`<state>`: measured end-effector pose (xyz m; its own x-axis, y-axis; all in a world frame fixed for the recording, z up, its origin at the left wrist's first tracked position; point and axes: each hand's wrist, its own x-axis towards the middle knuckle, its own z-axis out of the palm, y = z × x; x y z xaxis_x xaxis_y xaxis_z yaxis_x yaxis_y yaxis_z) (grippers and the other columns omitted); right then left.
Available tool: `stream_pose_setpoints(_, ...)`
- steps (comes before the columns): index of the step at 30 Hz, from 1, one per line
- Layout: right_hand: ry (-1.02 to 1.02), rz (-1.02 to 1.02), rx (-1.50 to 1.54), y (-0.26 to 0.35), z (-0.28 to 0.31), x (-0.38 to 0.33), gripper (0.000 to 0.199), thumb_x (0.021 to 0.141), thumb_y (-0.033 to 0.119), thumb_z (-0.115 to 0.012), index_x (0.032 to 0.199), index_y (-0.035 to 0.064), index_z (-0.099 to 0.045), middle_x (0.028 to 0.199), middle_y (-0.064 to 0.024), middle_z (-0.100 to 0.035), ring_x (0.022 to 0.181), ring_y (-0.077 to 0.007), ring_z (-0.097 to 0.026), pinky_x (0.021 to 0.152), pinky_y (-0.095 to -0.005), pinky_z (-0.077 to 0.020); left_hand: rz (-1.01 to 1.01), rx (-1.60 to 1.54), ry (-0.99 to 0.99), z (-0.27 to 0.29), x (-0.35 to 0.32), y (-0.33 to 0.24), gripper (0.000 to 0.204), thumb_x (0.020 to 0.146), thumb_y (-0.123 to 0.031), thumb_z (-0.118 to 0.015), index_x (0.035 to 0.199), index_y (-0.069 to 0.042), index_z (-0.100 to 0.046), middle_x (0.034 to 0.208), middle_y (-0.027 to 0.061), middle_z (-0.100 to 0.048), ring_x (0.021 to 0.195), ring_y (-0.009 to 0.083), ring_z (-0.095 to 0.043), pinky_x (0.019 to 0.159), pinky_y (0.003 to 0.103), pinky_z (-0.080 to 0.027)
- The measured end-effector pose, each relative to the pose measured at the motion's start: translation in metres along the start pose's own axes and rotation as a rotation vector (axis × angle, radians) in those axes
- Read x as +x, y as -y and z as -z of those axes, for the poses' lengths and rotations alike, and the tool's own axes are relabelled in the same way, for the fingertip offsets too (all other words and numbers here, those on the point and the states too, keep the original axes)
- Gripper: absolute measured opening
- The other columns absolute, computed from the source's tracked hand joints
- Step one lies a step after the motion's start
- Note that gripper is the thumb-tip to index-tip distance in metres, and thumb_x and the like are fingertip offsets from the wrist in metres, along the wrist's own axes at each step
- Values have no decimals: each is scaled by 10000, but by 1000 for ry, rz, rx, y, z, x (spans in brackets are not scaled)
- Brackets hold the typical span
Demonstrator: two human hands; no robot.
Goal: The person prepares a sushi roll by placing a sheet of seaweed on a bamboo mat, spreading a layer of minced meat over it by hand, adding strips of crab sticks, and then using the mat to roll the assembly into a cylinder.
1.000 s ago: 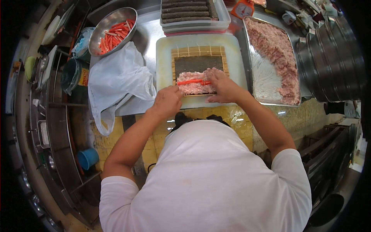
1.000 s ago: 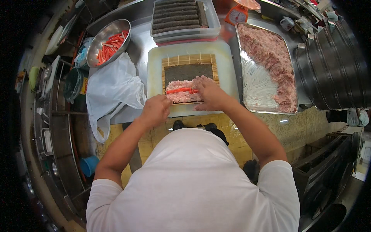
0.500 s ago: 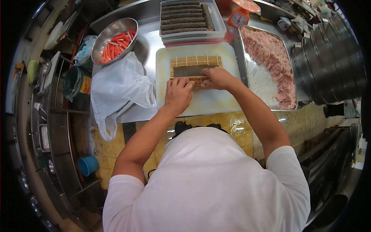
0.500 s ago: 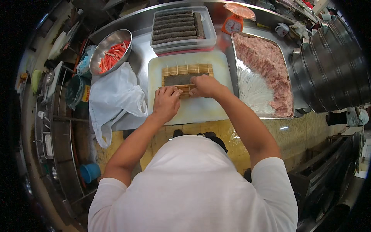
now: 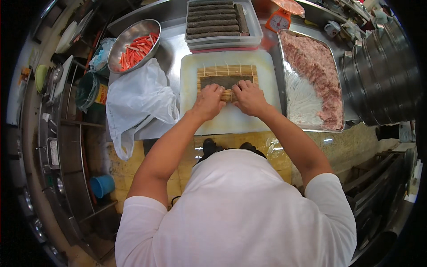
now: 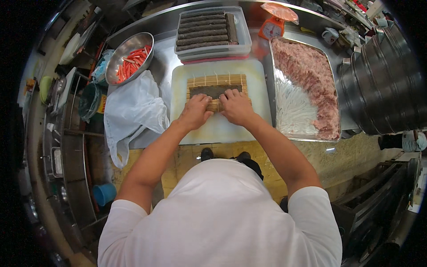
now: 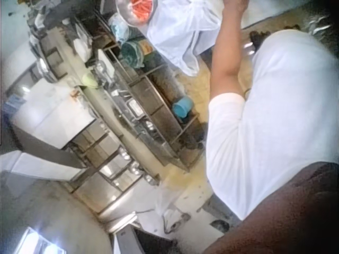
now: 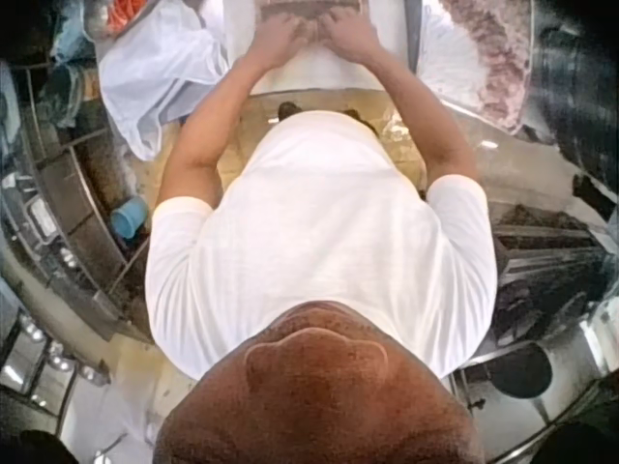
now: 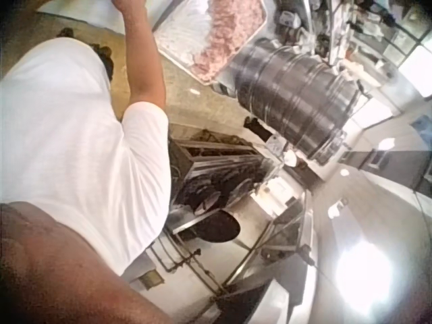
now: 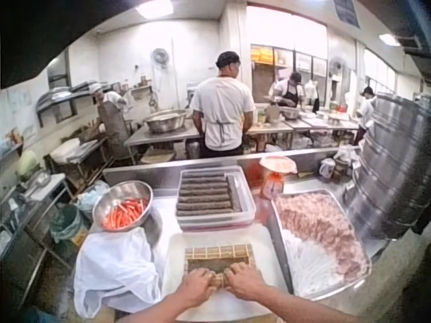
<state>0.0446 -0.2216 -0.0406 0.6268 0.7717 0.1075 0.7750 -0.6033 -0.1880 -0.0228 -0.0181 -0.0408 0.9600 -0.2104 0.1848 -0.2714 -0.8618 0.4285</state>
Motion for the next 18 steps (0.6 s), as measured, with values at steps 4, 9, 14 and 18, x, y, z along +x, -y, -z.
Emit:
stream_pose_setpoints(4, 33, 17, -41, 0, -4, 0, 494, 792, 287, -774, 1155, 28, -562, 1138, -144, -553, 1106, -345, -526, 909, -478, -459, 62, 106, 80, 1, 6, -11, 464, 759, -147, -803, 1173, -32, -625, 1183, 148, -594, 1135, 347, -560, 963, 457, -493)
stream_pose_setpoints(9, -33, 83, -8, -3, -7, 6, 360, 804, 218, -733, 1046, 24, -551, 1058, -163, -554, 1031, -351, -545, 843, -467, -459, 70, 183, 117, -3, 11, -10, 293, 777, -121, -736, 1044, -44, -643, 1082, 149, -583, 1087, 349, -551, 913, 474, -468)
stream_pose_setpoints(14, -49, 105, -24, -8, -8, 9, 246, 818, 147, -641, 1022, 29, -571, 1030, -158, -563, 1014, -337, -556, 833, -448, -459, 94, 266, 123, -3, 15, -12, 359, 747, -94, -717, 1090, -37, -631, 1092, 160, -586, 1084, 361, -563, 911, 473, -495)
stream_pose_setpoints(18, -45, 114, 12, -8, -7, 11, 231, 820, 150, -628, 1009, 29, -573, 1025, -167, -569, 1000, -339, -573, 825, -449, -477, 81, 240, 150, 1, 16, -12, 348, 756, -98, -713, 1085, -20, -628, 1070, 169, -590, 1070, 364, -566, 911, 468, -487)
